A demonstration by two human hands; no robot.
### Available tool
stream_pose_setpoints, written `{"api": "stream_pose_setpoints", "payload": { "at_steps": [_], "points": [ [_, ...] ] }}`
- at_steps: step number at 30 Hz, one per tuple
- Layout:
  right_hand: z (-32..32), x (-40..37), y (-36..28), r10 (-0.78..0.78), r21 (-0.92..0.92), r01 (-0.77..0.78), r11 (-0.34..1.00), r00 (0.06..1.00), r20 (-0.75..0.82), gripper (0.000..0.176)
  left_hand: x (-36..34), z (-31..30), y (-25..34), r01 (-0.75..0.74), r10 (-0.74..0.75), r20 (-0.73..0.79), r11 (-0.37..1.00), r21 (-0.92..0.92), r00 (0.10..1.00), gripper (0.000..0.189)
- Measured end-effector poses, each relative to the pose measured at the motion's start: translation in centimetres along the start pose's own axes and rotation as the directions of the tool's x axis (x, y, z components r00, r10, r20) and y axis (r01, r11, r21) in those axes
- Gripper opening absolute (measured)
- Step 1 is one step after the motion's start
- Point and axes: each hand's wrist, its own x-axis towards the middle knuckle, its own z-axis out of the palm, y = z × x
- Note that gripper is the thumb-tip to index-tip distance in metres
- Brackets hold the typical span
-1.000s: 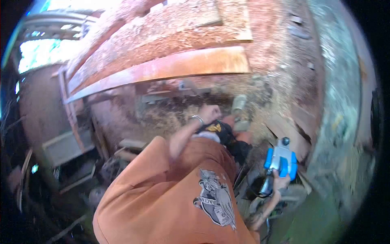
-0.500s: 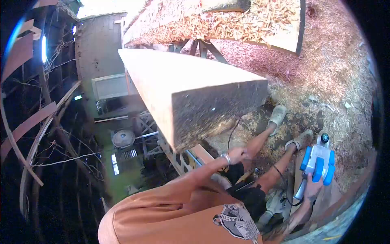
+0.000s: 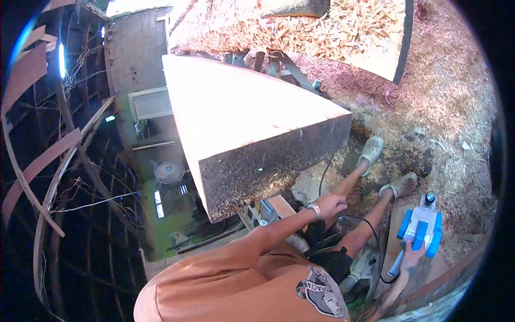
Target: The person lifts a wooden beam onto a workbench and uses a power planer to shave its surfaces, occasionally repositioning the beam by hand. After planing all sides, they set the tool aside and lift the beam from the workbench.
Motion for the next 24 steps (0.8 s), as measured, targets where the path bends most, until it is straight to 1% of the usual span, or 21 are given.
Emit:
{"api": "stream_pose_setpoints", "payload": {
  "at_steps": [3,5,7,9,12,14,15,16,17,18,19,20,21,22,24],
  "points": [
    [-2.4,0.4,-4.3,-0.004,0.015,0.000,1.000,0.968,0.249,0.044,0.4,-0.1,-0.2,-0.005,0.005,0.003,1.000,-0.020,1.000,0.031],
    [-2.0,0.0,-4.3,-0.077,0.019,0.075,0.997,0.985,0.155,0.038,0.1,-0.4,-0.3,0.012,-0.012,0.029,1.000,-0.013,0.999,0.033],
    [-1.8,-0.5,-5.0,-0.103,0.006,0.103,0.995,0.986,0.128,0.037,-0.2,0.1,-1.4,0.025,-0.025,0.048,1.000,0.007,0.999,0.035],
    [-2.6,-1.2,-6.2,-0.080,-0.030,0.086,0.996,0.984,0.161,0.039,-0.8,0.8,-2.6,0.025,-0.027,0.060,0.999,0.031,0.998,0.038],
    [-3.8,-4.2,-8.4,-0.117,-0.227,0.122,0.966,0.992,0.036,0.040,-3.5,-1.8,-1.4,0.069,-0.064,0.137,0.997,-0.028,0.988,0.039],
    [-5.6,-6.7,-11.5,-0.043,-0.033,0.048,0.998,0.991,0.130,0.036,-4.1,0.7,-5.3,0.009,-0.011,-0.018,0.995,-0.104,1.000,0.038],
    [-6.4,-8.7,-12.5,-0.116,0.001,0.116,0.993,0.990,0.078,0.032,-4.4,0.8,-6.9,-0.023,0.019,-0.040,0.993,-0.118,0.999,0.036],
    [-7.7,-11.6,-15.9,-0.081,-0.034,0.082,0.996,0.997,0.011,0.031,-5.2,0.1,-7.6,-0.061,0.053,-0.061,0.989,-0.137,0.997,0.034],
    [-9.2,-13.9,-17.0,-0.146,-0.080,0.144,0.986,0.989,-0.011,0.033,-6.9,-2.0,-6.3,0.075,-0.085,-0.024,0.956,-0.284,0.996,0.032],
    [-10.8,-16.8,-19.7,-0.174,-0.001,0.174,0.985,0.985,0.006,0.035,-8.3,-3.5,-6.2,0.005,-0.020,-0.098,0.988,-0.156,0.995,0.031],
    [-12.2,-19.7,-21.8,-0.151,0.115,0.150,0.982,0.988,0.006,0.037,-7.7,-1.9,-9.3,0.003,-0.023,-0.127,0.988,-0.157,0.992,0.032],
    [-11.5,-22.8,-21.2,-0.317,-0.028,0.331,0.943,0.873,-0.371,0.032,-9.5,-4.3,-8.0,0.087,-0.103,-0.097,0.984,-0.155,0.990,0.035],
    [-14.2,-25.6,-23.8,-0.237,0.104,0.265,0.959,0.945,-0.224,0.032,-10.4,-5.8,-7.9,0.028,-0.056,-0.126,0.976,-0.218,0.990,0.036],
    [-16.7,-28.5,-26.3,-0.165,0.222,0.174,0.959,0.985,-0.060,0.031,-11.3,-7.1,-8.3,-0.031,-0.013,-0.156,0.960,-0.278,0.988,0.037],
    [-19.3,-32.8,-28.2,-0.252,0.107,0.268,0.957,0.957,-0.145,0.035,-9.8,-5.7,-12.0,-0.143,0.074,-0.300,0.966,-0.215,0.951,0.038]
  ]
}}
